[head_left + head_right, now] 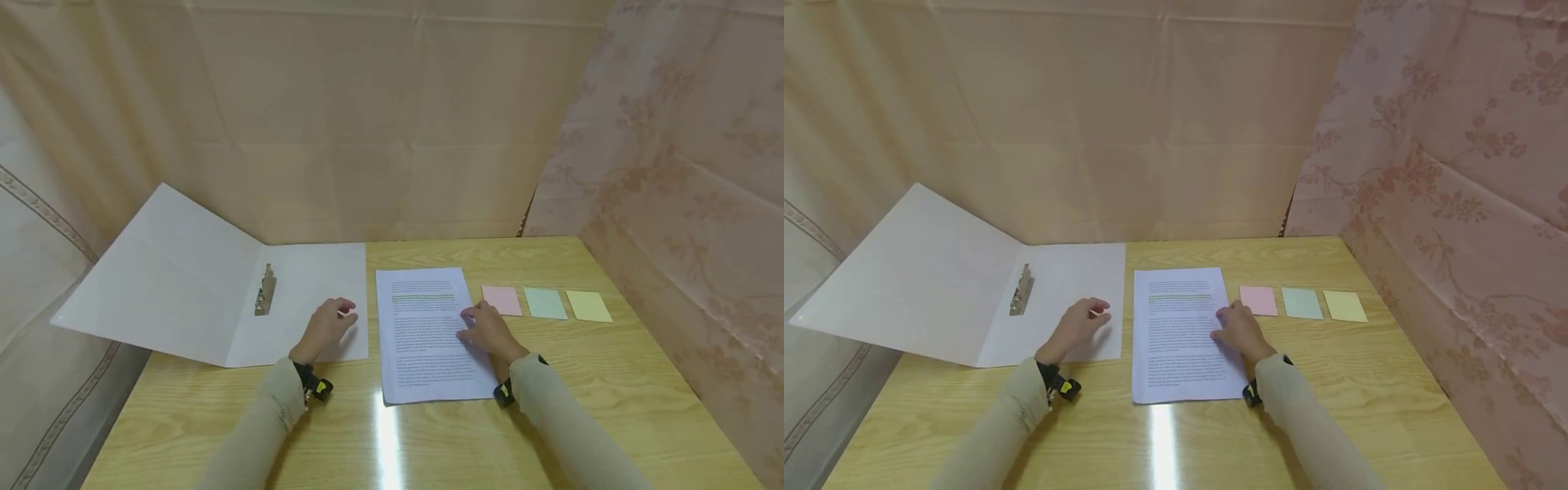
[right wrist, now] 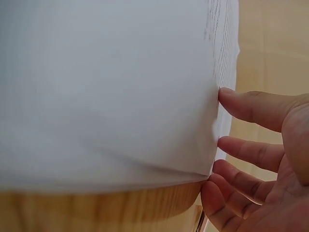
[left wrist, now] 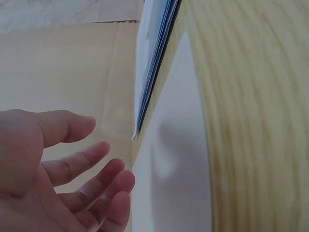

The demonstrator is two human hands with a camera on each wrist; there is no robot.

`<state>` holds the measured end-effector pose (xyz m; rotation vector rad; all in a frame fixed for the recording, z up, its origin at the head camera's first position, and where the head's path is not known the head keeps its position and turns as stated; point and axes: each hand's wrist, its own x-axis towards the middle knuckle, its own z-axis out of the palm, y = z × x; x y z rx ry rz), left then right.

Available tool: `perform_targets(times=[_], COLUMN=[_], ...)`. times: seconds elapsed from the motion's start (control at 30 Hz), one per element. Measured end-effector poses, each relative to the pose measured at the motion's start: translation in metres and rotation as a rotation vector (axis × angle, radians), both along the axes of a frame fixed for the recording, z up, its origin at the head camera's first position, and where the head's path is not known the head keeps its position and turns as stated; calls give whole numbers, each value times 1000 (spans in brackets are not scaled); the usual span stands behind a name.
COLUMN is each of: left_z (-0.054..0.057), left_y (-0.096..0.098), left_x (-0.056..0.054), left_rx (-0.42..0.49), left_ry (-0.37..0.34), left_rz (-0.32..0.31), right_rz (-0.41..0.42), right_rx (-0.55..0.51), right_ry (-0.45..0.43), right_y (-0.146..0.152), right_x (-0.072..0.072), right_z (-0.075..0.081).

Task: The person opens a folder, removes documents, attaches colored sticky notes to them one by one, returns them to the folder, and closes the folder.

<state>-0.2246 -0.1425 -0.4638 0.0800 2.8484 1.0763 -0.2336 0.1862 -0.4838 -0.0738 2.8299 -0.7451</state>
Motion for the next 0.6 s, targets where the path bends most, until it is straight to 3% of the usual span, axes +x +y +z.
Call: perform_targets(times=[0.6], left_z=[-19], left_y=[28], left_x=[-1], left_rx=[-5], left_ry=[24], left_rz=[-140], right_rz=[-3], right_rx=[-7], right_ry=[-1], right_y=[-1], right_x=[0], right_z=[-1])
